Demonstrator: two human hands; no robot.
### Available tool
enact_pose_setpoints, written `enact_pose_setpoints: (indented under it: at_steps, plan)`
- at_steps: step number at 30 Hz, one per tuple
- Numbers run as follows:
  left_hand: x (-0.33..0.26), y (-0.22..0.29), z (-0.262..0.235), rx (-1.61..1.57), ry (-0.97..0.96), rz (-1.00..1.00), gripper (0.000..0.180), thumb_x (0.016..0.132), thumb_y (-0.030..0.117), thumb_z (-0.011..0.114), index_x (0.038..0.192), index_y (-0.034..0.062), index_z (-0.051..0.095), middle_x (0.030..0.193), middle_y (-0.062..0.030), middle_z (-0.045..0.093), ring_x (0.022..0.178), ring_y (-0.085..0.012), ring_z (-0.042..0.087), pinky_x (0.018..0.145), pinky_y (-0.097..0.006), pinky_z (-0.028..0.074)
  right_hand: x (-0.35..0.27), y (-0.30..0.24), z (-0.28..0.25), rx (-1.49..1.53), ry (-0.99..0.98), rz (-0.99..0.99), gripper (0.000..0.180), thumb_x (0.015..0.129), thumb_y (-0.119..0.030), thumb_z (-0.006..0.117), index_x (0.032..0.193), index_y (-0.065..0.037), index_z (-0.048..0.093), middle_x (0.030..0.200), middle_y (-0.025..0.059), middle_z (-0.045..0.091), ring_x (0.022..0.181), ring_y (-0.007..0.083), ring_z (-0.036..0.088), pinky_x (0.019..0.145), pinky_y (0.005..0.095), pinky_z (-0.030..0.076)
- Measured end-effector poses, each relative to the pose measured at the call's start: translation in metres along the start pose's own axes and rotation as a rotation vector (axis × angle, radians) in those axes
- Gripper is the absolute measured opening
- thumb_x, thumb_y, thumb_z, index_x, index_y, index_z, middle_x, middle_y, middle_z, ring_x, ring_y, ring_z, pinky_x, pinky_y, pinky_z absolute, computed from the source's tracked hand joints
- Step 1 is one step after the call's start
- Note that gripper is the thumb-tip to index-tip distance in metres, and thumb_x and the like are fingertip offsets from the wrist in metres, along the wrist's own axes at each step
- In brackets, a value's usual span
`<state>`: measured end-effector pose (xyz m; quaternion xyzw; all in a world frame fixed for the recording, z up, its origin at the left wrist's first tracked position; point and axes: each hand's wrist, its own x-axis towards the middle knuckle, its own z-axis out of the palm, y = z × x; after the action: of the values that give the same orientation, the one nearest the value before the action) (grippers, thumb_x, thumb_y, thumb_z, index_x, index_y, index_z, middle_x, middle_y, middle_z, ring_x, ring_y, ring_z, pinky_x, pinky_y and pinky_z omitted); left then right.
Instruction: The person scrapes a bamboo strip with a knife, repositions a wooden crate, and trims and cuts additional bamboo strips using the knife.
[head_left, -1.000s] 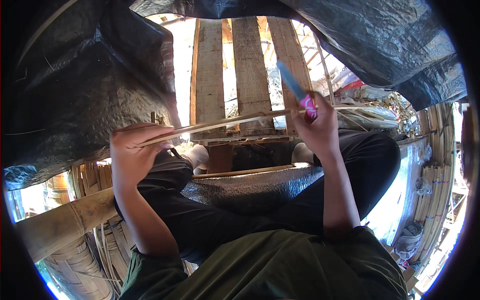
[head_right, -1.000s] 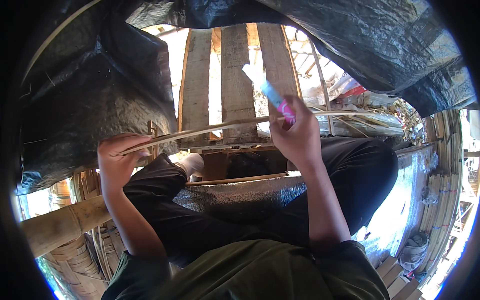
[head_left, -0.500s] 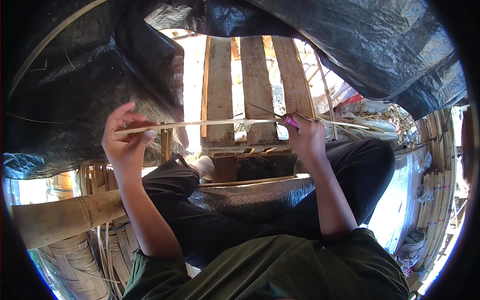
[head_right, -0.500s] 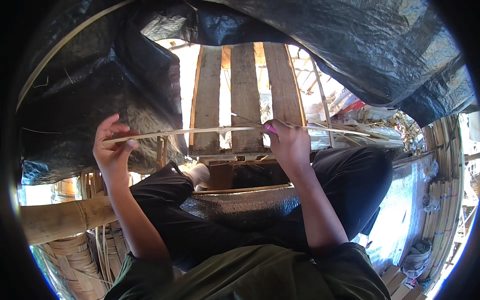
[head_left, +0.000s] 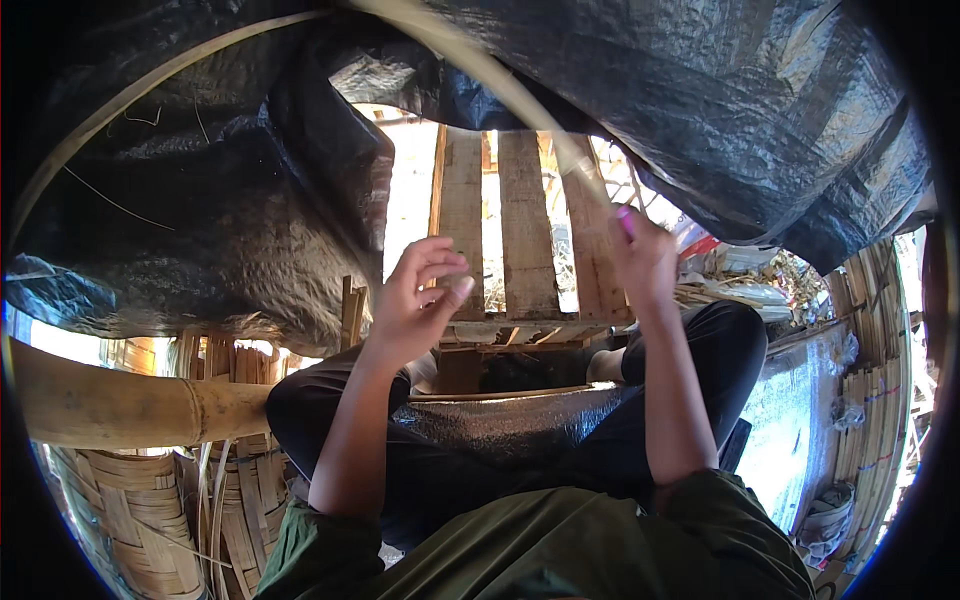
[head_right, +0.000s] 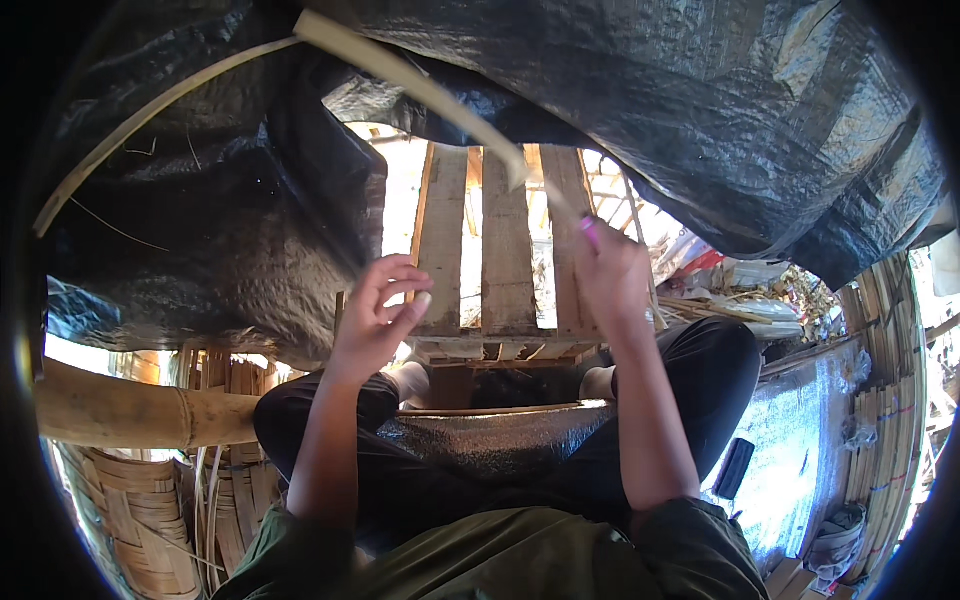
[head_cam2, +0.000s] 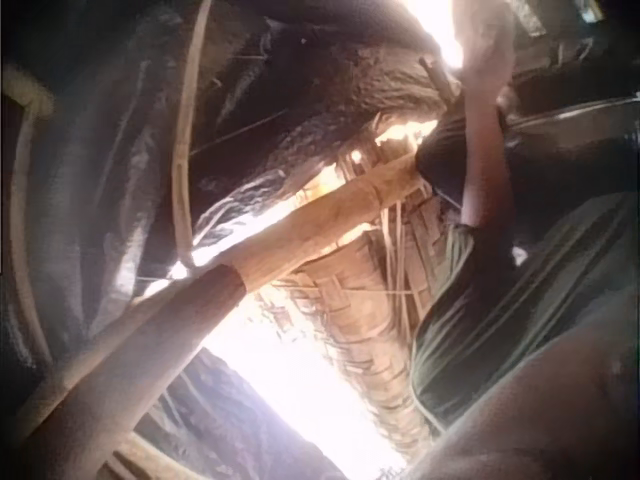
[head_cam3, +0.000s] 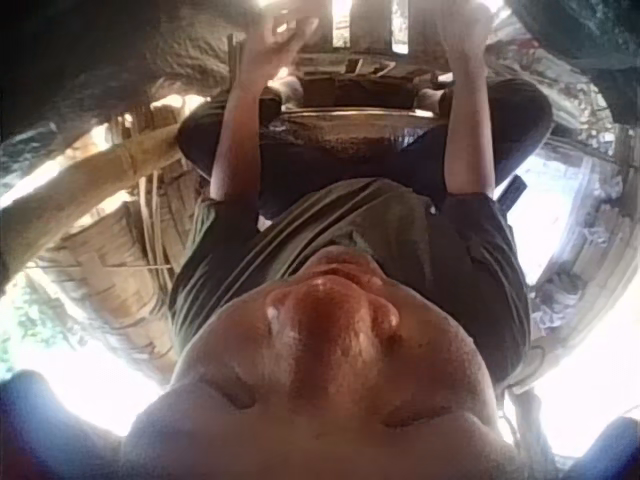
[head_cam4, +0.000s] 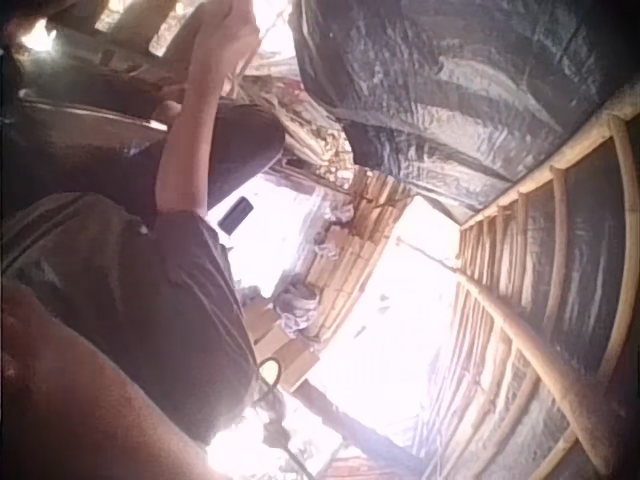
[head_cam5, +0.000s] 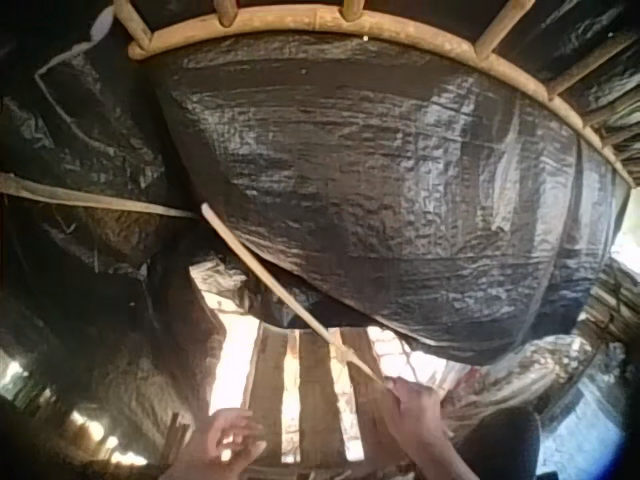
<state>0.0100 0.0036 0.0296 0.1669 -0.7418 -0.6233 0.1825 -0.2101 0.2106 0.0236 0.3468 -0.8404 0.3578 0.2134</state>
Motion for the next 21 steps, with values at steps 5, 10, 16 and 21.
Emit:
enact_pose_setpoints:
  at_steps: [5, 10, 16, 21]
  plan:
    - [0.001, -0.008, 0.001, 0.076, -0.036, 0.0, 0.045, 0.093, 0.009, 0.067, 0.133, 0.0048, 0.047, 0.121, -0.0108, 0.06, 0.117, -0.02, 0.061, 0.092, -0.035, 0.053, 0.075, 0.027, -0.088, -0.171, 0.504, 0.004, 0.029, 0.095, -0.027, 0.067, 0.079, -0.004, 0.067, 0.059, 0.009, 0.063, 0.046, 0.0166, 0.054, 0.048, 0.0366, 0.045]
    - [0.001, -0.002, 0.001, 0.108, -0.058, 0.009, 0.041, 0.094, 0.008, 0.064, 0.132, 0.003, 0.048, 0.121, -0.013, 0.061, 0.115, -0.0214, 0.062, 0.087, -0.034, 0.054, 0.114, 0.069, -0.223, -0.138, 1.054, 0.228, 0.036, 0.093, -0.036, 0.071, 0.084, 0.0, 0.069, 0.075, 0.0047, 0.069, 0.061, 0.0119, 0.061, 0.048, 0.0275, 0.046]
    - [-0.001, -0.005, 0.009, 0.135, -0.14, -0.015, 0.041, 0.094, 0.009, 0.063, 0.132, 0.002, 0.048, 0.122, -0.013, 0.06, 0.119, -0.0225, 0.059, 0.089, -0.035, 0.053, 0.068, 0.158, -0.365, 0.482, 1.268, 0.157, 0.024, 0.09, -0.007, 0.069, 0.094, 0.012, 0.054, 0.087, 0.0191, 0.064, 0.068, 0.0255, 0.067, 0.06, 0.0355, 0.063]
    - [-0.005, -0.002, 0.018, 0.214, -0.143, 0.065, 0.047, 0.094, 0.012, 0.064, 0.135, 0.0021, 0.044, 0.131, -0.017, 0.054, 0.123, -0.0275, 0.056, 0.098, -0.04, 0.049, 0.014, 0.176, -0.389, 0.571, 1.231, 0.331, 0.012, 0.094, -0.008, 0.058, 0.092, 0.003, 0.053, 0.076, 0.0072, 0.053, 0.059, 0.0178, 0.053, 0.055, 0.0306, 0.049]
